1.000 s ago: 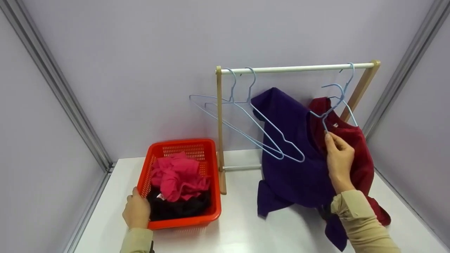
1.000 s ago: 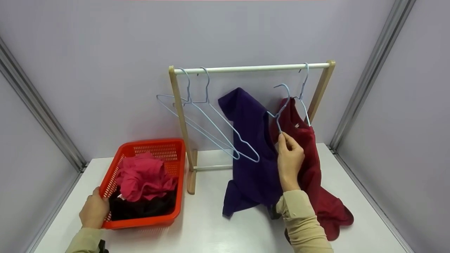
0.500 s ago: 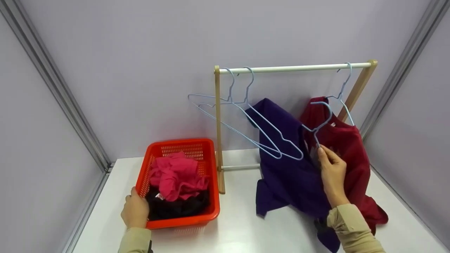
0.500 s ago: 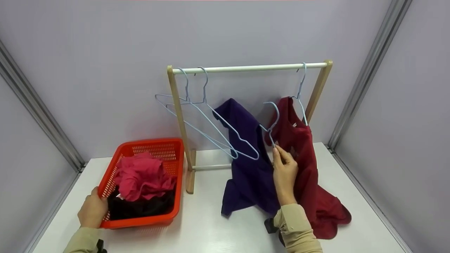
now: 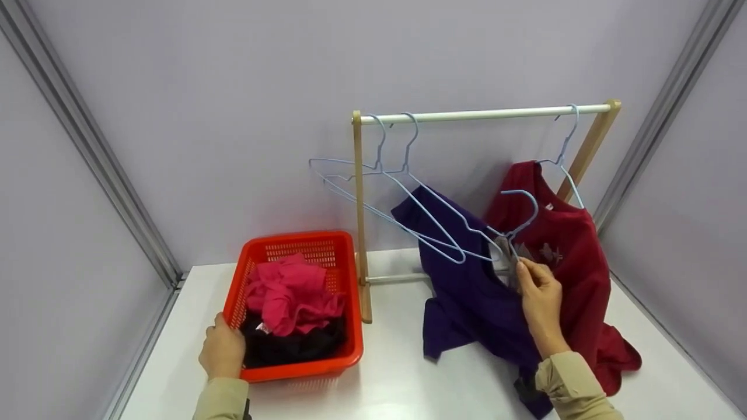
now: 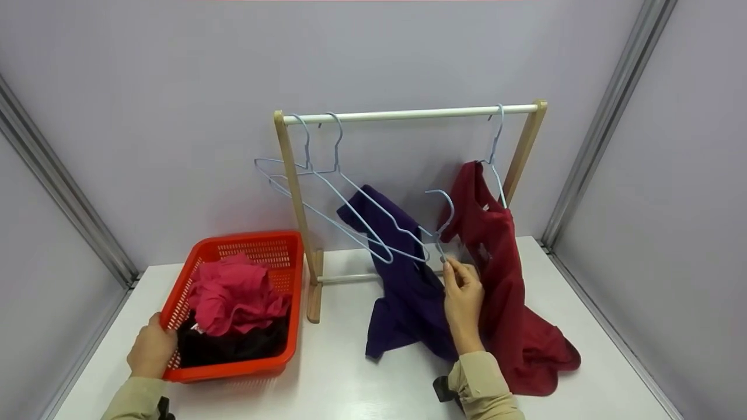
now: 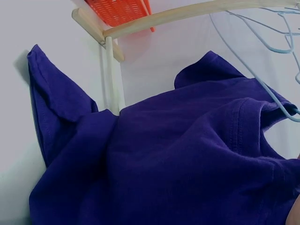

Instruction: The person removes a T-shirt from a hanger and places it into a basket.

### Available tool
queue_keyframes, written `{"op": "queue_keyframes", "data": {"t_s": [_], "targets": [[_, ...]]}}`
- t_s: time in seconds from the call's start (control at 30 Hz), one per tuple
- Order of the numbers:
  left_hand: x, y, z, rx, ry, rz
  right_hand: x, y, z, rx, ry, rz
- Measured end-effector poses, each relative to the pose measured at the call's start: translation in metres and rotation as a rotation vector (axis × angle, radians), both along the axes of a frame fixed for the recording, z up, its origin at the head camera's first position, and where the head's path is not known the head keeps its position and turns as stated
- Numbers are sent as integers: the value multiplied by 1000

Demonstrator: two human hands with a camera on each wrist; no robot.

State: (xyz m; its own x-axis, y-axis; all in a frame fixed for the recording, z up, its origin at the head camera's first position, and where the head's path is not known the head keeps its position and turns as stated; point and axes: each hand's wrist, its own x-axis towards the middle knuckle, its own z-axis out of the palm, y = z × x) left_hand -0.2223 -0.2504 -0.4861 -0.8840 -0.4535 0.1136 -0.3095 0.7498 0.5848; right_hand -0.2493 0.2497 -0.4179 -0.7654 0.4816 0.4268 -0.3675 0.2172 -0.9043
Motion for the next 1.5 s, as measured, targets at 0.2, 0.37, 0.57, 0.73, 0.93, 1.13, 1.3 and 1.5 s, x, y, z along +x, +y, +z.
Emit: {"op": "queue_keyframes", "data": {"t_s": [0.2,0.37,0.57,0.73,0.93,1.13,1.3,1.5], "targets": [[-6,9,6,-71,93,44,3,0,-2,-29,-63,30],[-21,32,22,-94,234,24,6,1,-4,-28,-121,25],[-38,74,41,-190,424,-78,9,0,-7,-46,-160,-2],[-44,111,54,-243,476,-210,11,-1,-15,-40,-162,63],[-43,159,58,-295,447,-371,11,-1,-21,-20,-153,155],[-45,204,54,-491,486,-464,11,-6,-25,-48,-190,203],[-46,232,52,-584,495,-517,13,-10,-29,-43,-246,222],[-51,259,49,-601,511,-496,13,-13,-32,-39,-294,183]]}}
